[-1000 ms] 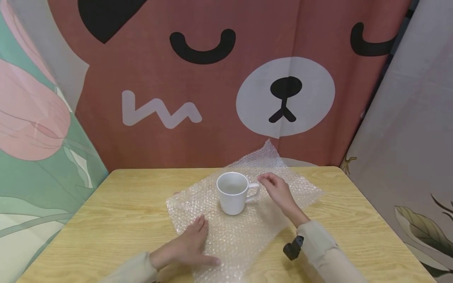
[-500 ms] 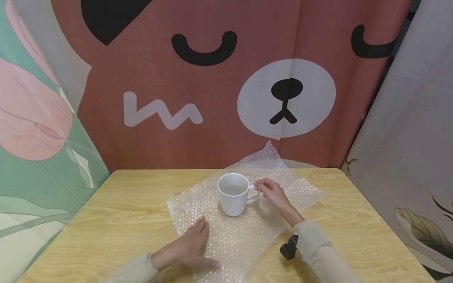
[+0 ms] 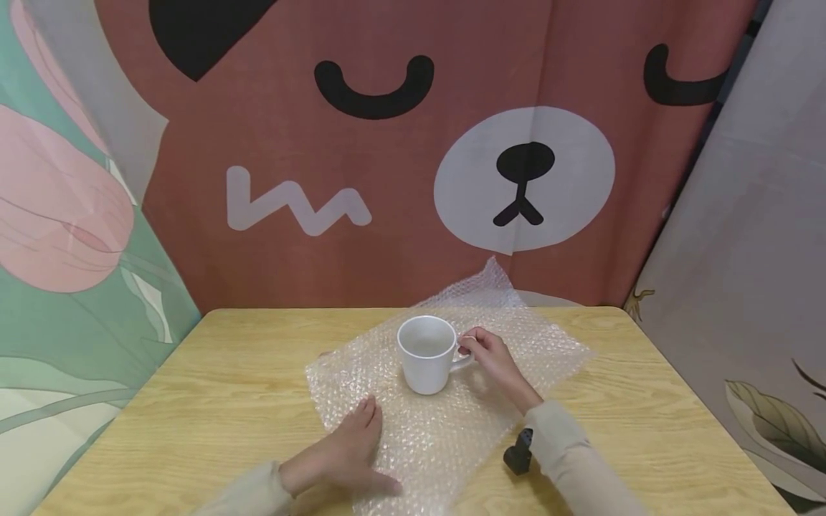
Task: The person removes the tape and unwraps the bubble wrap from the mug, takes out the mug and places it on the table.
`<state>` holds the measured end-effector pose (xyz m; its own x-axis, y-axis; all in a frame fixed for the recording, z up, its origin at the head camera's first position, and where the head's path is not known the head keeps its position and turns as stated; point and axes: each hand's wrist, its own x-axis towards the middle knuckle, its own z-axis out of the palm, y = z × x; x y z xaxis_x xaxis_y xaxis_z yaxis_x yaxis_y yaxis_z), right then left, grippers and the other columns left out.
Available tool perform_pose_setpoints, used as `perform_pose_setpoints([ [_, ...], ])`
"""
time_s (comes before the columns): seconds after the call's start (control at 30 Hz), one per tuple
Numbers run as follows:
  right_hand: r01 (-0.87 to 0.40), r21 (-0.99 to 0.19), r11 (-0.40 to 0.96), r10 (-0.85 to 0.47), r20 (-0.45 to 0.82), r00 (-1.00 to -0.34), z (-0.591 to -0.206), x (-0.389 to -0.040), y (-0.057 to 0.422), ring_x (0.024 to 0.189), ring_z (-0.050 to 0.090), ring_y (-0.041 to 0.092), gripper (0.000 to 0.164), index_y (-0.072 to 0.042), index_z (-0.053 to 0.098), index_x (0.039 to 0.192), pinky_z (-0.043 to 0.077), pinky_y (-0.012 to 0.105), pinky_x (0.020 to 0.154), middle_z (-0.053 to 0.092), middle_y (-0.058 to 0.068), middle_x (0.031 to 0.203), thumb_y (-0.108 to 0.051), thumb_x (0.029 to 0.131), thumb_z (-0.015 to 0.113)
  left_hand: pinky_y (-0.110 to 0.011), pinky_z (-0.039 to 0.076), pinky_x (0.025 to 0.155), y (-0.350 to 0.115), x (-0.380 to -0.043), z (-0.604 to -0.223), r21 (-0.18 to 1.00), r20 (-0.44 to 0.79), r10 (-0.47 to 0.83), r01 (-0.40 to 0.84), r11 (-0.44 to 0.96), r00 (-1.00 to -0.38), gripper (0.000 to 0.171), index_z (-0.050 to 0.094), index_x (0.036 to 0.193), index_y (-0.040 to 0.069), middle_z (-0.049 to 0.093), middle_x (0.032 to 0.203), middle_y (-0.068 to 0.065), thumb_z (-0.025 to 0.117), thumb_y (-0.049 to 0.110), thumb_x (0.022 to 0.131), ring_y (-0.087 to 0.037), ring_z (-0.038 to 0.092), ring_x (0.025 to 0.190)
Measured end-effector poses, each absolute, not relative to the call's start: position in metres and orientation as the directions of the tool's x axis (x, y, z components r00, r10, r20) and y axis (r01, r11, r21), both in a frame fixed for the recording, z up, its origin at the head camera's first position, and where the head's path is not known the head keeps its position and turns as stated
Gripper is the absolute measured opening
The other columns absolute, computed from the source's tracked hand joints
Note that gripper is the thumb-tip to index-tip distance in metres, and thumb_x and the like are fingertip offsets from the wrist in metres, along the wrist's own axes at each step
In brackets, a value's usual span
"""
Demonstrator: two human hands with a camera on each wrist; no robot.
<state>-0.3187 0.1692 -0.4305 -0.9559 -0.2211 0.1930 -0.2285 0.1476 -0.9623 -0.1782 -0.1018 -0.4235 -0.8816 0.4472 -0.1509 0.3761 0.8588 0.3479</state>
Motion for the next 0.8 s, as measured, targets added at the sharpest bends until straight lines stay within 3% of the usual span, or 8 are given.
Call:
perform_pose_setpoints([
  [0.27,-0.249,-0.966,0.075,-0.222,0.227,-0.948,-0.438,-0.321,0.164,0.079,0.053,0.016,0.024,0.014,0.052,0.089,0.043,0.027,0.072,0.056,0.008,0.08,-0.008,0.099,0.048,-0.052,0.02,0.111,-0.102,-0.179,-0.424,0.357,-0.157,0.442,0.366,0.859,-0.883,0.125,0.023,0.144,-0.018,0.017,0.15,-0.036,0.074,0.068,0.068,-0.043,0.013,0.142],
  [0.53,-0.246,-0.969,-0.021,-0.228,0.245,-0.942,-0.439,-0.321,0.16,0.071,0.047,0.013,0.021,0.007,0.053,0.083,0.039,0.022,0.064,0.05,0.004,0.074,-0.005,0.099,0.046,-0.051,0.02,0.112,-0.102,-0.179,-0.422,0.362,-0.173,0.436,0.355,0.862,-0.883,0.125,0.024,0.144,-0.017,0.016,0.151,-0.035,0.074,0.068,0.068,-0.043,0.012,0.142],
  [0.8,-0.255,-0.958,-0.13,-0.235,0.28,-0.931,-0.444,-0.324,0.158,0.067,0.046,0.011,0.019,0.003,0.053,0.079,0.044,0.021,0.066,0.047,0.002,0.07,-0.001,0.097,0.046,-0.05,0.02,0.112,-0.1,-0.179,-0.424,0.355,-0.18,0.423,0.343,0.87,-0.888,0.126,0.024,0.145,-0.016,0.015,0.152,-0.034,0.073,0.07,0.067,-0.042,0.013,0.142],
])
